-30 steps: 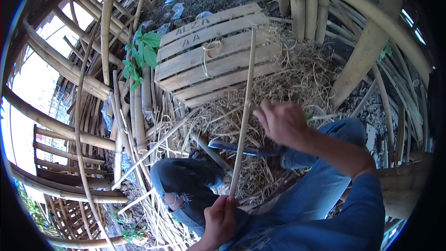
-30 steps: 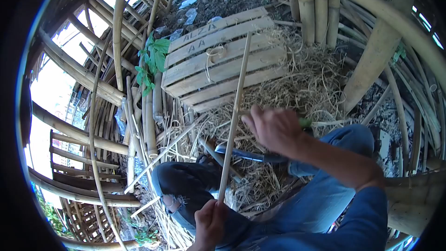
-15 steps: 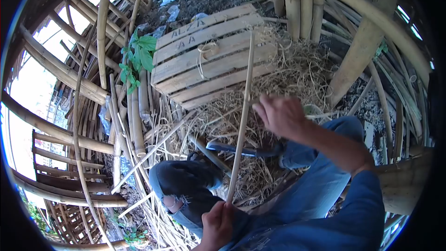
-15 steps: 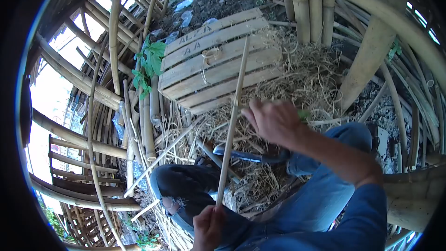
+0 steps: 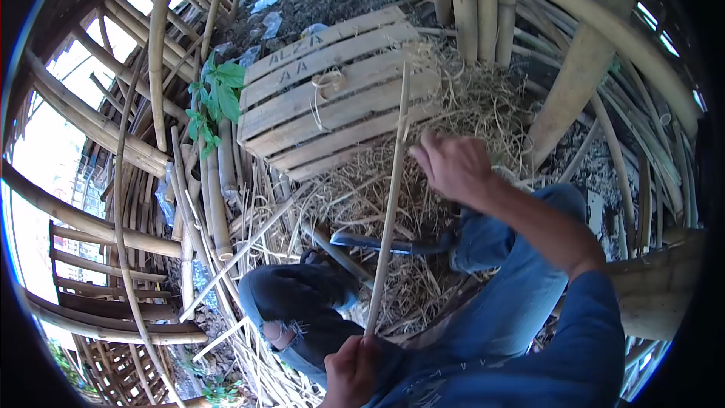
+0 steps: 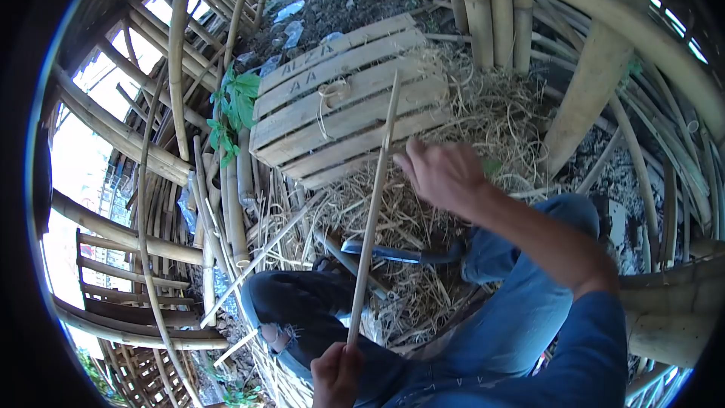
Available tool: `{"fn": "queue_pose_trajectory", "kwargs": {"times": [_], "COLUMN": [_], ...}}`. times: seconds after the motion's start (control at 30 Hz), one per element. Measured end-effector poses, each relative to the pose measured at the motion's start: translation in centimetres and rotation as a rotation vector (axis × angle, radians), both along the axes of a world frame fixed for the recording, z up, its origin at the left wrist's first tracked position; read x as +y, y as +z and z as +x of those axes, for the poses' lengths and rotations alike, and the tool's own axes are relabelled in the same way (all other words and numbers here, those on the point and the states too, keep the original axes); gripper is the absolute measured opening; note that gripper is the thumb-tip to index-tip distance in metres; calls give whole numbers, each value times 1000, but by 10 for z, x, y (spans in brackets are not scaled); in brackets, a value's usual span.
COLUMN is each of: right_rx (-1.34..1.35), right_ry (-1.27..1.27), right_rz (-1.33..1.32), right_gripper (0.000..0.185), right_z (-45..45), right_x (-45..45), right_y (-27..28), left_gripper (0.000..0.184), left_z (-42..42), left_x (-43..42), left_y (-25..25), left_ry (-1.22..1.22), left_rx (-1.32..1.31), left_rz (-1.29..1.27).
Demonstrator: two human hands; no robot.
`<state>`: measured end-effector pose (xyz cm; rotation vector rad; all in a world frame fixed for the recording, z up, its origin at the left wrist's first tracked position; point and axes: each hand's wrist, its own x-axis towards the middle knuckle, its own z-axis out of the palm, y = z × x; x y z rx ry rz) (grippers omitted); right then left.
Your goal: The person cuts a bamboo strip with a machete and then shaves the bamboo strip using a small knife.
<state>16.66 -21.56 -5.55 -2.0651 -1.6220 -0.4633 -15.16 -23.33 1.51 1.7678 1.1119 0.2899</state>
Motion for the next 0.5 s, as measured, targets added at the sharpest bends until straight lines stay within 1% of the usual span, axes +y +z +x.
{"fn": "queue_pose_trajectory", "kwargs": {"times": [0.03, 0.07, 0.1, 0.13, 0.17, 0.2, 0.23, 0.3, 0.37, 0.43, 0.47, 0.5], "right_rx": [-22, 32, 20, 9, 1, 25, 45, 77, 99, -17, 111, 126], "right_ry": [-58, -100, -101, -29, 45, -87, -86, -210, -187, -93, -204, -207], "right_rz": [47, -24, -23, 16, 54, -126, -139, -115, -107, -77, -175, -185], "right_gripper": [40, 40, 40, 38, 36, 38, 38, 38, 37, 40, 40, 40], "right_z": [8, -1, -6, -11, -12, 0, 9, 29, 18, 13, 27, 35], "right_x": [3, 4, 0, -4, -4, -2, 1, 6, 2, -2, 4, 5], "right_y": [1, 0, -1, -4, -5, -2, -2, 4, 1, -6, -4, -4], "left_gripper": [20, 20, 20, 20, 20, 20, 20, 21, 22, 22, 22, 22], "left_z": [-2, -2, -2, -4, -7, -11, -16, -20, -25, -32, -37, -42], "left_x": [0, 1, 1, 1, 2, 0, -3, -4, -3, -1, -2, -5], "left_y": [0, -1, -3, -5, -8, -10, -9, -8, -15, -19, -19, -17], "left_ry": [-4, -11, -18, -22, -18, -10, -11, -38, -41, -43, -44, -49], "left_rx": [4, 7, 12, 5, 51, 105, 126, 152, 126, 119, 125, 135], "left_rz": [-5, 4, 13, 20, 31, 32, 20, 34, 35, 37, -5, -50]}}
